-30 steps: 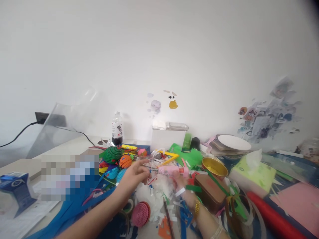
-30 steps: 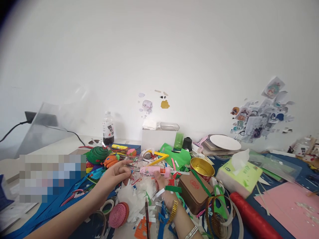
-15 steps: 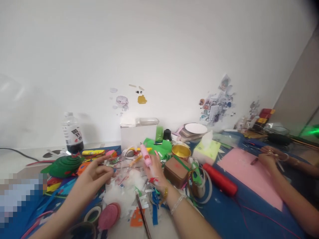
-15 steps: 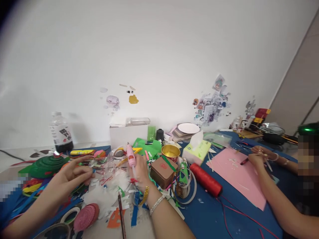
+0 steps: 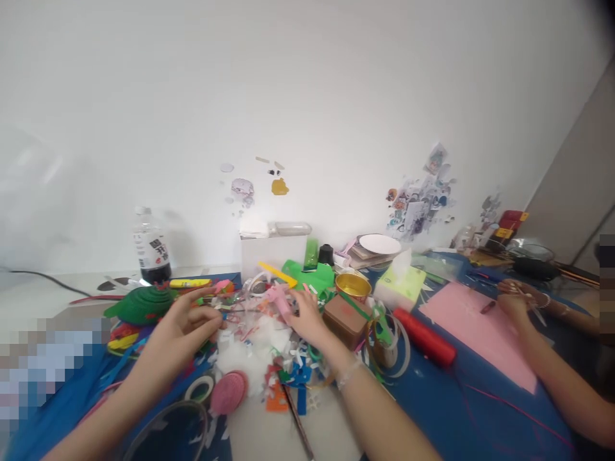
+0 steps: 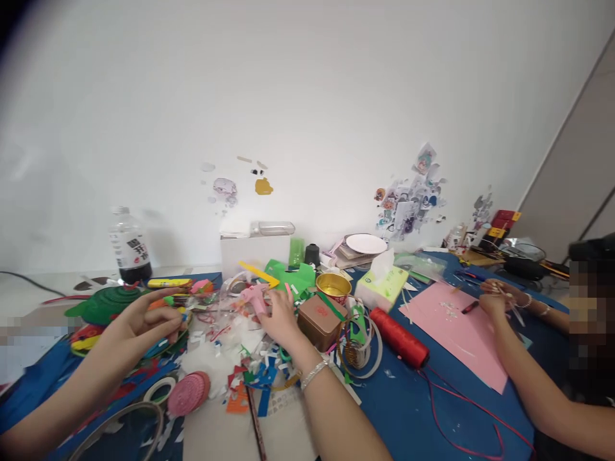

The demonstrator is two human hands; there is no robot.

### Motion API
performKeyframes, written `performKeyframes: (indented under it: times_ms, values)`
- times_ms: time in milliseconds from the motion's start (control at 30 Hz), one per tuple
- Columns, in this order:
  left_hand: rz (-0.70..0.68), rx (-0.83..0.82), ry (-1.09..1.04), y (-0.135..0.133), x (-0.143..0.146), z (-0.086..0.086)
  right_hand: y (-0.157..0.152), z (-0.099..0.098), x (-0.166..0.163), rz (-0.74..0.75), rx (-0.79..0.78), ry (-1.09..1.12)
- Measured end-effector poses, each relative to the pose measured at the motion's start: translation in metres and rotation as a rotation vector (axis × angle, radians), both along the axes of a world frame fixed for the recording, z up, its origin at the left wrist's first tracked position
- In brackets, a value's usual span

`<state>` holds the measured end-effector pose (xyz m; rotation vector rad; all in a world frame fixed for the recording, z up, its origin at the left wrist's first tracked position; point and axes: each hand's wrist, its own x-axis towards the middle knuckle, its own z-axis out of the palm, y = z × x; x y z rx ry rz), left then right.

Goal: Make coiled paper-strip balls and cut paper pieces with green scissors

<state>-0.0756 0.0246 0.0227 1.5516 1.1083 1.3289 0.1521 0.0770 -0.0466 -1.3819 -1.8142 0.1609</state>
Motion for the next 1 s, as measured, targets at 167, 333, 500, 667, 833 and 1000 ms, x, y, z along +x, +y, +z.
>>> performKeyframes:
  times_ms: [167, 333, 500, 667, 833, 1000]
  values:
    - [-0.029, -0.004, 0.018, -0.002, -0.015, -0.007, -0.036, 0.031, -0.012, 0.148, 0.019, 0.057]
    - [-0.052, 0.004, 0.015, -0.001, -0.018, -0.010, -0.071, 0.036, -0.042, 0.593, -0.121, -0.231]
    - [-0.082, -0.001, 0.001, 0.003, -0.016, -0.018, -0.073, 0.022, -0.058, 0.647, -0.142, -0.337]
    - [-0.111, 0.059, 0.090, 0.002, -0.013, -0.024, -0.069, 0.024, -0.055, 0.566, -0.281, 0.024]
    - [-0.058, 0.173, 0.200, -0.005, -0.010, -0.025, -0.065, 0.029, -0.047, 0.700, -0.418, 0.413]
    - [-0.063, 0.190, 0.155, -0.011, -0.008, -0.024, -0.058, 0.020, -0.042, 0.825, -0.549, 0.657]
